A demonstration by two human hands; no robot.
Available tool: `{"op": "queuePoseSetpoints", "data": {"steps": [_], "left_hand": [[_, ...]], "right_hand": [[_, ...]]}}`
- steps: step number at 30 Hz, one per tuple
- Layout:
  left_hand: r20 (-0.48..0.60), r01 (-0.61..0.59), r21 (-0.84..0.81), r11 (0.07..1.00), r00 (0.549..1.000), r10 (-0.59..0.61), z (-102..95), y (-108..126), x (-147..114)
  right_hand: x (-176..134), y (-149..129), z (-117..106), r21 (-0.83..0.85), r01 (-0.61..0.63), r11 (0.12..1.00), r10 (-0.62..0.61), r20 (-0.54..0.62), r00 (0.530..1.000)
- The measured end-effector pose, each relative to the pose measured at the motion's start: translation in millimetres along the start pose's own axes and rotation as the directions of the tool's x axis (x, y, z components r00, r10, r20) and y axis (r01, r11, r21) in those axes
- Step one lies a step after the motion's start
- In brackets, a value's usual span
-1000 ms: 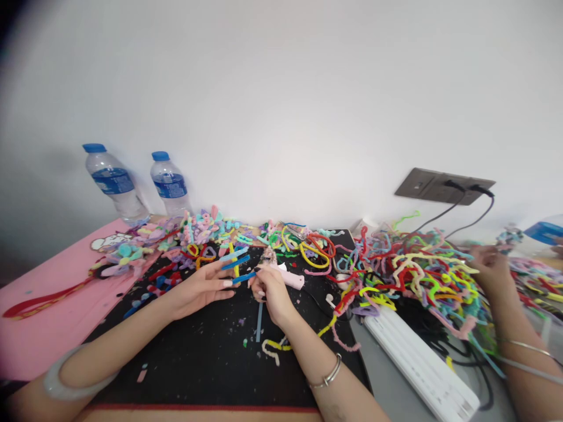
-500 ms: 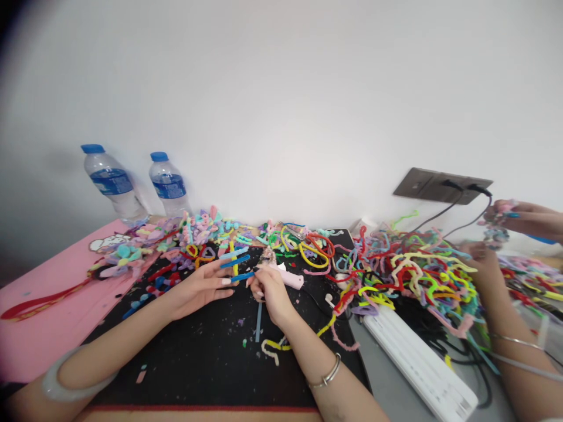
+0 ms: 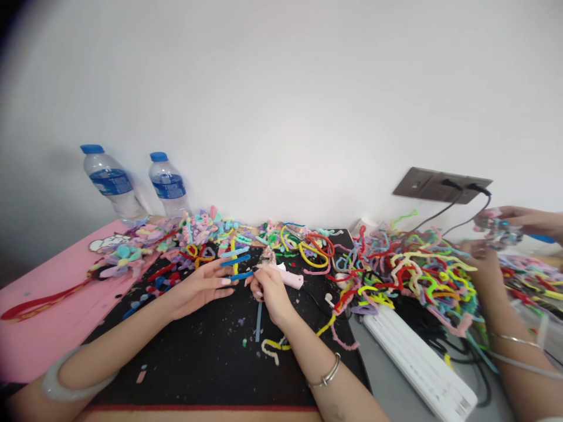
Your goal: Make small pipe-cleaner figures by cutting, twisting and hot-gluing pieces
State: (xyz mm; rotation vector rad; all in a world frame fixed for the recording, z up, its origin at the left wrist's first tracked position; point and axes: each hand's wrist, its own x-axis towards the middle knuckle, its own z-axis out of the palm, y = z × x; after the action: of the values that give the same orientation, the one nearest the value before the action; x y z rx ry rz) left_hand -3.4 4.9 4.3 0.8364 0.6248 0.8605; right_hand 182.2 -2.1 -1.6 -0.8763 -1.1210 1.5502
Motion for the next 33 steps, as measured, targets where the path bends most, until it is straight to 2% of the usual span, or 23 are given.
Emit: {"op": "queuePoseSetpoints", "data": {"steps": [17, 24, 33], "left_hand": [[0.021, -0.02, 0.039, 0.999, 1.0, 0.019, 0.4, -0.5, 0.0], [0.008, -0.018, 0.08, 0.997, 1.0, 0.018, 2.9, -2.8, -0.4], [-0.004, -0.02, 0.089, 0.996, 1.0, 0.021, 3.2, -3.0, 0.0]], "right_hand": [[0.6, 2.5, -2.5, -0.048, 0.02, 0.999, -0.02, -0.001, 1.0], [-1.8, -0.6, 1.7, -0.244, 0.055, 0.968, -0.053, 0.017, 0.998], [-1.8, -0.4, 2.0, -0.295, 0.06, 0.954, -0.057, 0.021, 0.998]]}}
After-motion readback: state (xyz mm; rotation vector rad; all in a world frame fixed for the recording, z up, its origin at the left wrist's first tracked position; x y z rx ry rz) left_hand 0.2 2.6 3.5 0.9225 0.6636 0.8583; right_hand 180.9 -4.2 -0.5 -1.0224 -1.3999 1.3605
